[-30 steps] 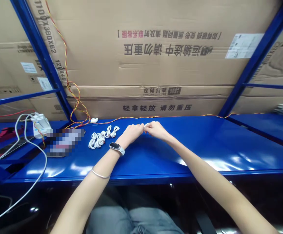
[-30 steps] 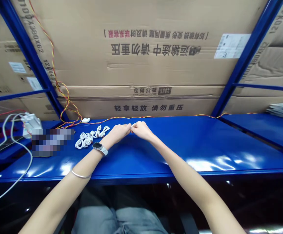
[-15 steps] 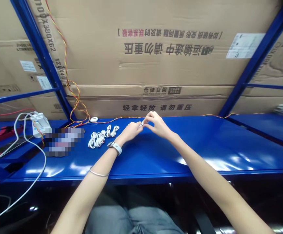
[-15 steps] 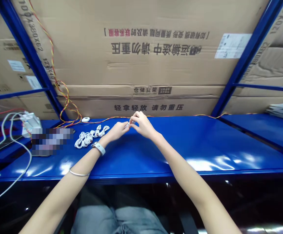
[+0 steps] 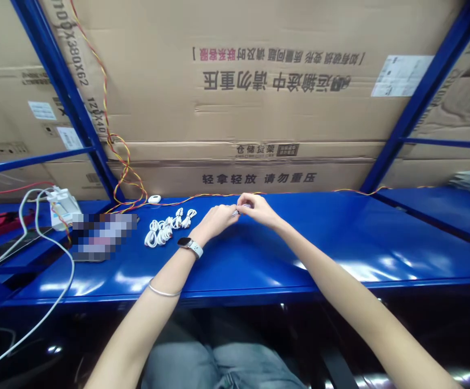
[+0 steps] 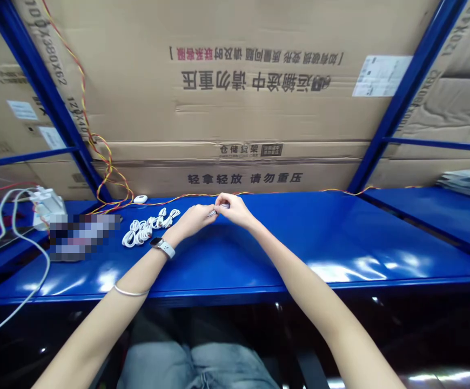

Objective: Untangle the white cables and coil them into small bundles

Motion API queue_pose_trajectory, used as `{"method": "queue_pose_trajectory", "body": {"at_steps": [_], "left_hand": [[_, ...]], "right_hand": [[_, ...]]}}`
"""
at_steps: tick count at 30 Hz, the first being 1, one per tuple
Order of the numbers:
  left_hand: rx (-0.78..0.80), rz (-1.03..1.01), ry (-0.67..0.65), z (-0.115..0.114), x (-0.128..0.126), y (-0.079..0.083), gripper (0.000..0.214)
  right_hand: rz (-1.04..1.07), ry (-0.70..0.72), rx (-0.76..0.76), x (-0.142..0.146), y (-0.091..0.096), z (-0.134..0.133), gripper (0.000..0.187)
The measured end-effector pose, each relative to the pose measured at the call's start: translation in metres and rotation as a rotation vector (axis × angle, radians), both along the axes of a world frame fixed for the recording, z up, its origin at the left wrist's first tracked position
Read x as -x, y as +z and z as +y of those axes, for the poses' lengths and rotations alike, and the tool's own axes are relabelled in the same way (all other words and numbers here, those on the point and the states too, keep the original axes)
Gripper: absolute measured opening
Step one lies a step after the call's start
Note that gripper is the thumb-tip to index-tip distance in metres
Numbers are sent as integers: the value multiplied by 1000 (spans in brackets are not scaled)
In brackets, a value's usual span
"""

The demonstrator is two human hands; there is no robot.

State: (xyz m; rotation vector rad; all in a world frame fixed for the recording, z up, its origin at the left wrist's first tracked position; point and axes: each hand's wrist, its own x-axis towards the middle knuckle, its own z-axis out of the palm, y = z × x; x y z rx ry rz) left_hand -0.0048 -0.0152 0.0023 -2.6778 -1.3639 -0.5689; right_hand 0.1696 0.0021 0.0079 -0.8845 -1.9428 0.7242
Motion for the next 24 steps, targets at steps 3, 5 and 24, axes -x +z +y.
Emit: {"method": "queue_pose_trajectory", "body": {"at_steps": [3,5,24], "left_hand": [[-61,16,10,-1,-1,0,22],[-78,5,10,-2,-1,0,21],[-313,-171,-101,12,3,-9,35]], "right_hand": [[173,51,181,3,-2,0,21],[244,69,272,3,-3,1,23],[158,41,358,-1,-10,7,58]]}}
